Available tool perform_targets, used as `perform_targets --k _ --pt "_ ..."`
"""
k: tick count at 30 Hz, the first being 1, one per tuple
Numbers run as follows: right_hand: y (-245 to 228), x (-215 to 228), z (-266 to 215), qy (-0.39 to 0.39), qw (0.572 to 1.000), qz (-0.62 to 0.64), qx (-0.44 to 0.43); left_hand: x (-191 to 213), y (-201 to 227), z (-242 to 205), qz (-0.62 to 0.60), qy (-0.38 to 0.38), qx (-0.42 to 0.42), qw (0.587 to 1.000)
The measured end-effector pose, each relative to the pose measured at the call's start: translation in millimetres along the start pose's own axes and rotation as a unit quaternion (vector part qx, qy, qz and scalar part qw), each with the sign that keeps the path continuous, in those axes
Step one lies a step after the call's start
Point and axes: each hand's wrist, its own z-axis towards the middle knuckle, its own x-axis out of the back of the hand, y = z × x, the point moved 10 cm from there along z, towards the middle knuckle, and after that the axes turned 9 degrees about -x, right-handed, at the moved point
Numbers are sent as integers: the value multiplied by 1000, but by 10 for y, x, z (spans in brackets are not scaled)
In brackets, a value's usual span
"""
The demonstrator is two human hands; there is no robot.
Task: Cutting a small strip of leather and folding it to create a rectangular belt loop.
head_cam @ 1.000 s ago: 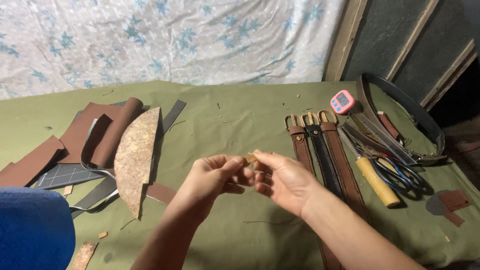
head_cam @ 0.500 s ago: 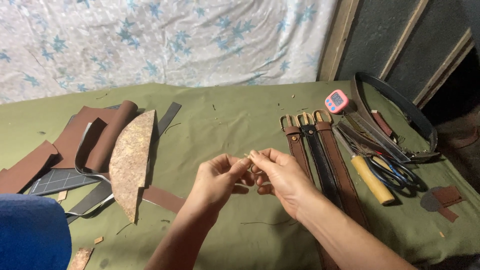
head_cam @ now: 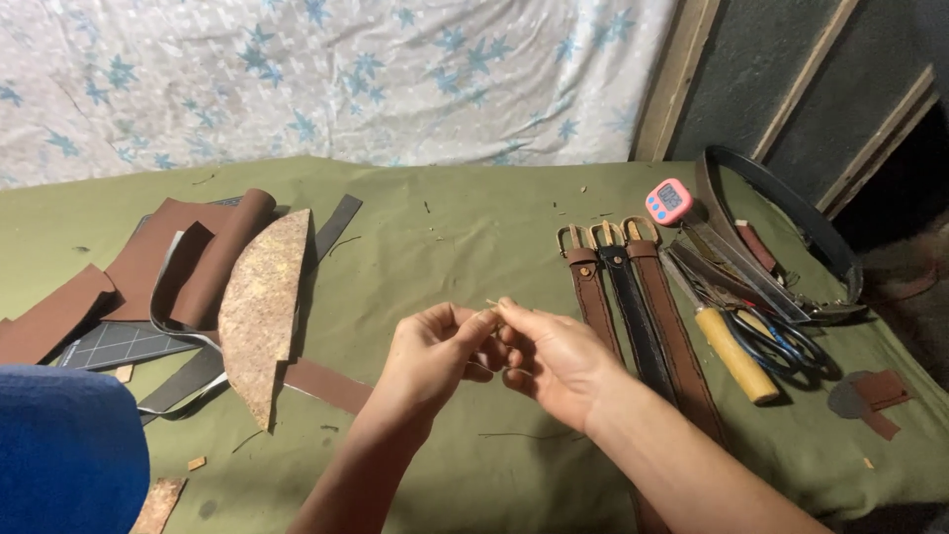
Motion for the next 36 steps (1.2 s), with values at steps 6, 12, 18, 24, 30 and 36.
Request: perform_targets --k 6,12,18,24,30,36 --pt "-40 86 -56 24 999 -32 37 -56 -108 -67 -7 0 28 1000" --pt "17 221 16 45 996 -50 57 -34 -236 -131 -9 -3 51 999" --pt "-20 154 42 40 994 -80 69 -20 -390 -109 -50 7 79 996" --pt "80 226 -45 83 994 -69 13 -69 -528 -132 -78 -38 99 991" --pt "-60 755 172 120 992 -28 41 276 -905 96 39 3 60 997" --pt "-39 988 122 142 990 19 12 254 -1404 381 383 -59 -46 921"
